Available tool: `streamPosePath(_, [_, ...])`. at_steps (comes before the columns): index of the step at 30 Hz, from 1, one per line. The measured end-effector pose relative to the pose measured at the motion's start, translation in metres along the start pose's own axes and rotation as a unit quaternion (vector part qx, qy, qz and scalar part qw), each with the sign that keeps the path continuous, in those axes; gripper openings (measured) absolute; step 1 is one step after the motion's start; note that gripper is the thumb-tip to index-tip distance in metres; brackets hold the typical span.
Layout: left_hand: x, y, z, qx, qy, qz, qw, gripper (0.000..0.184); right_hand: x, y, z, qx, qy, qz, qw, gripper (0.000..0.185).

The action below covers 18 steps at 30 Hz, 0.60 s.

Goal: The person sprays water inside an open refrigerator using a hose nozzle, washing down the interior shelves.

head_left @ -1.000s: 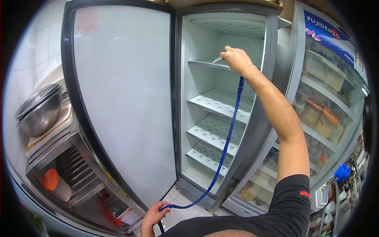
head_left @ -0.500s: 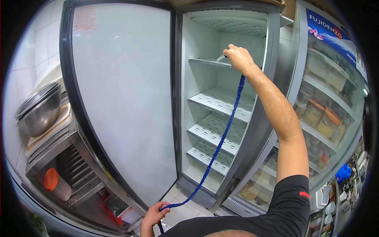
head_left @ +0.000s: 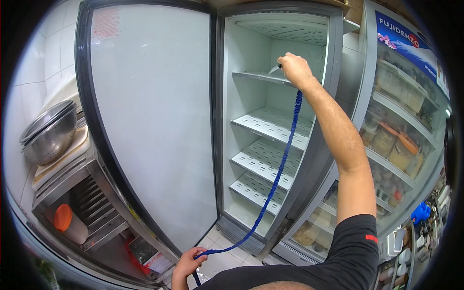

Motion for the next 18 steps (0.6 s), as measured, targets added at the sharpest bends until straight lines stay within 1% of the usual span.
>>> streamPosePath(2, [0.000,-0.001,-0.004,-0.003,0.001,-0.001,1.000,0.031,0.000,0.002,-0.005,-0.022,0.018,0.006,1.000,0.022])
streamPosePath(5, [-0.002,-0.001,-0.009,0.000,-0.001,0.005,1.000,0.030,0.000,0.005,-0.012,-0.045,-0.001,0.033,0.998,0.025])
streamPosePath(8, [-0.001,-0.002,-0.008,0.001,0.000,0.007,1.000,0.029,-0.002,0.002,-0.019,-0.059,0.003,0.027,0.998,0.026])
streamPosePath(11, [0.001,-0.001,-0.004,-0.003,0.000,0.004,1.000,0.031,-0.004,0.000,-0.023,-0.053,0.017,-0.004,0.998,0.025])
streamPosePath(18, [-0.002,-0.001,-0.006,-0.001,-0.003,0.008,1.000,0.029,-0.006,-0.001,-0.028,-0.056,0.004,-0.002,0.998,0.024])
Point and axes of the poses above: each hand's wrist, its own y-axis towards the middle knuckle, its own x-axis out of the back of the hand, z = x × y, the point moved 6 cm from there along y, towards the middle knuckle, and after that the axes turned 6 degrees about -z, right-handed, at the moved point
